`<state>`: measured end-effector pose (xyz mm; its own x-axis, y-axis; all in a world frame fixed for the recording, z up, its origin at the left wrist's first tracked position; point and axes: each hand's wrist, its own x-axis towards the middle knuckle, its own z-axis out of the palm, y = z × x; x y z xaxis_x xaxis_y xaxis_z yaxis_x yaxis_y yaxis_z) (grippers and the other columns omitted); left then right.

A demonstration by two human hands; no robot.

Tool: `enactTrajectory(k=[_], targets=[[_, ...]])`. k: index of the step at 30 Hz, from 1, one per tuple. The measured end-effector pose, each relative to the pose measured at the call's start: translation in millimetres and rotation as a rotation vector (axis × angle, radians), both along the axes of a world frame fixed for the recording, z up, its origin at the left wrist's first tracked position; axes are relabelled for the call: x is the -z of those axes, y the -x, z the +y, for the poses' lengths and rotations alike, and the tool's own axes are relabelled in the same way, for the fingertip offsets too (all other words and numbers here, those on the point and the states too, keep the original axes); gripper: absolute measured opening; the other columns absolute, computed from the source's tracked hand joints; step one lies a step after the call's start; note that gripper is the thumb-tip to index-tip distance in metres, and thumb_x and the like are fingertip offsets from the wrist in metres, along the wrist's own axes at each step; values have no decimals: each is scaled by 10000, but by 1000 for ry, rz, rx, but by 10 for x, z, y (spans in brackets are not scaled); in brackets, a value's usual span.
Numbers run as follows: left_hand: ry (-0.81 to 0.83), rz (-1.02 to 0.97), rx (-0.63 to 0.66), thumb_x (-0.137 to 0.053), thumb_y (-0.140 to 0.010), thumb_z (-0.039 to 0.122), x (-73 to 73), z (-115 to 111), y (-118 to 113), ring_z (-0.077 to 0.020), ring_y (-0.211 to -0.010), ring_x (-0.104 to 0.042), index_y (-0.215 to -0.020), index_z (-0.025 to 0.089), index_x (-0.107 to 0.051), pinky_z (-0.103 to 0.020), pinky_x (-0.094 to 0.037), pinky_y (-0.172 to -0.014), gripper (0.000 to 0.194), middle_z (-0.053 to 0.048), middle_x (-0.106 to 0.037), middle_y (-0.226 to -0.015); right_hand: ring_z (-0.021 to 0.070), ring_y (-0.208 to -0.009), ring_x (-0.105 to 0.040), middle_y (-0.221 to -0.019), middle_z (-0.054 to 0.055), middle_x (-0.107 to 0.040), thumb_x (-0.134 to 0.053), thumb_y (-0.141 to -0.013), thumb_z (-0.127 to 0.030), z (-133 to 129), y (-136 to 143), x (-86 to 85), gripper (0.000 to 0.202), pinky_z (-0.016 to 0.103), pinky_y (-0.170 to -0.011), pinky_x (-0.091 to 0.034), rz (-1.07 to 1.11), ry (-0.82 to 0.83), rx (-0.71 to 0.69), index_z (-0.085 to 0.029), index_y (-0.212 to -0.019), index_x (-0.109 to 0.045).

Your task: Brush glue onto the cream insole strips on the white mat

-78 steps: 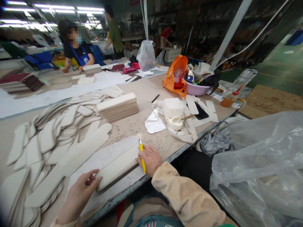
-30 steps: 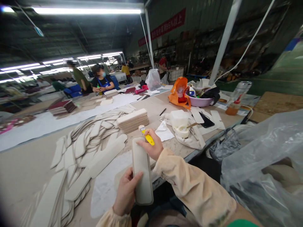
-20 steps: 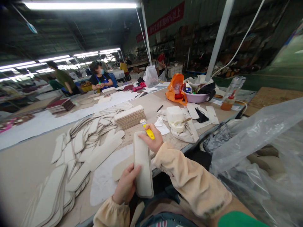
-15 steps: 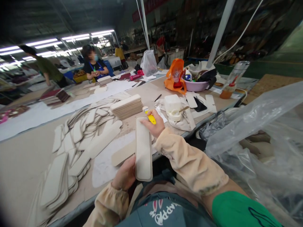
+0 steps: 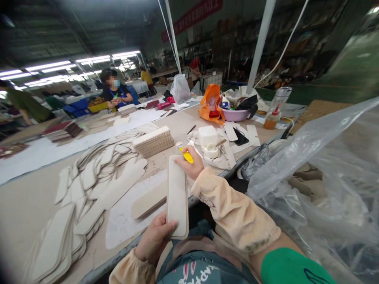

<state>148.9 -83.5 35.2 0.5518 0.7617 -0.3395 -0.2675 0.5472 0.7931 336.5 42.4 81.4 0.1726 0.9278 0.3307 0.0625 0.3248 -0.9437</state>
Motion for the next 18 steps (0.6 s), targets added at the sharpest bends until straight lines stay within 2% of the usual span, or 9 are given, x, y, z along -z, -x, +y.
enactTrajectory(k=[8, 15, 18], targets=[[-61, 79, -23, -715, -702, 378, -6, -39, -23, -204, -790, -602, -1052, 116, -639, -276, -457, -650, 444, -98, -673, -876, 119, -587, -393, -678, -64, -415, -678, -709, -362, -64, -34, -29, 312, 232, -536, -347, -3, -63, 17, -254, -870, -434], [-54, 42, -41, -719, -696, 374, 56, -54, -34, -175, -701, -608, -1040, 110, -636, -264, -457, -621, 441, -101, -680, -856, 120, -569, -382, -645, -70, -395, -673, -712, -365, -73, -31, -39, 305, 236, -533, -340, 12, -50, 12, -255, -862, -430], [-36, 26, -44, -736, -681, 350, 22, -76, -33, -173, -694, -616, -1055, 104, -629, -264, -461, -625, 461, -103, -685, -856, 111, -546, -371, -639, -74, -398, -676, -712, -362, -98, -26, -49, 308, 235, -518, -321, 19, -40, 4, -252, -852, -425]])
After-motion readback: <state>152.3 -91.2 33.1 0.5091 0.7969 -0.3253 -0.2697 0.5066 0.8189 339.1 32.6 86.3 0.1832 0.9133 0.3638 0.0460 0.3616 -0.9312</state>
